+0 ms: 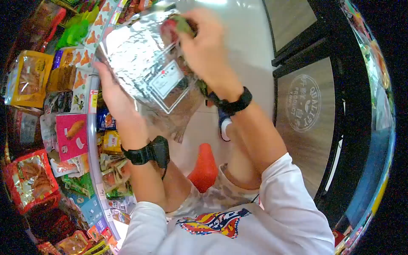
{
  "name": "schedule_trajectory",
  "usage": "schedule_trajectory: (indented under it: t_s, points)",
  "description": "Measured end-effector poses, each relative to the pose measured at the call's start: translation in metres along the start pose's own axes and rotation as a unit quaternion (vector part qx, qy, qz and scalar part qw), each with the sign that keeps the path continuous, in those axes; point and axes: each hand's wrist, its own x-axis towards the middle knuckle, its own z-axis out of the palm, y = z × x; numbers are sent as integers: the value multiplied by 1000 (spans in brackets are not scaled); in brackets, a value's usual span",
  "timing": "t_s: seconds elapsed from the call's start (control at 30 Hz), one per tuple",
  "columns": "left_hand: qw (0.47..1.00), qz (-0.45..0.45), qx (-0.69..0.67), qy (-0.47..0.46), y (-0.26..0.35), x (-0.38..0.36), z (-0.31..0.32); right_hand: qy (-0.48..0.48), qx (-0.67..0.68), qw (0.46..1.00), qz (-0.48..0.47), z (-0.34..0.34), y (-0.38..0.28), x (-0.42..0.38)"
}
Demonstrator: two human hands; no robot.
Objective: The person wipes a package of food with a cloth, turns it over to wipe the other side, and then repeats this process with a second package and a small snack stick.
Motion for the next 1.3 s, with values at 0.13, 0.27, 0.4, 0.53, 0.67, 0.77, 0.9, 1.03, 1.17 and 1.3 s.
schedule_trajectory:
  t_s: [0.13,0.27,0.4,0.53,0.67,0.77,0.9,1.03,1.17,1.3]
  points:
    - [996,-11,11,89,12,-1,7,-133,-11,966,-223,16,-25,-27]
    - [995,-31,29,94,15,-3,5,-88,-26,958,-271,5,-12,-14]
    - [999,-1,-8,32,14,-4,7,-3,-55,998,4,-21,-4,9]
    - [988,-33,90,122,21,-8,1,78,-78,992,-54,-20,-10,1]
    - [991,-22,65,115,33,-6,-15,65,-71,994,-49,-22,-14,-11]
    - [985,25,65,160,26,-5,-1,43,-4,999,18,-22,-31,-8]
    - [993,-6,26,111,30,-2,-19,-34,108,990,90,-30,-7,-2]
    - [992,-10,60,114,37,-2,-17,-116,236,939,222,-51,-8,5]
    - [992,-6,46,119,38,-5,-18,-159,275,920,231,-58,-19,7]
    - [994,-23,42,97,37,-5,-20,-184,262,920,227,-58,-29,4]
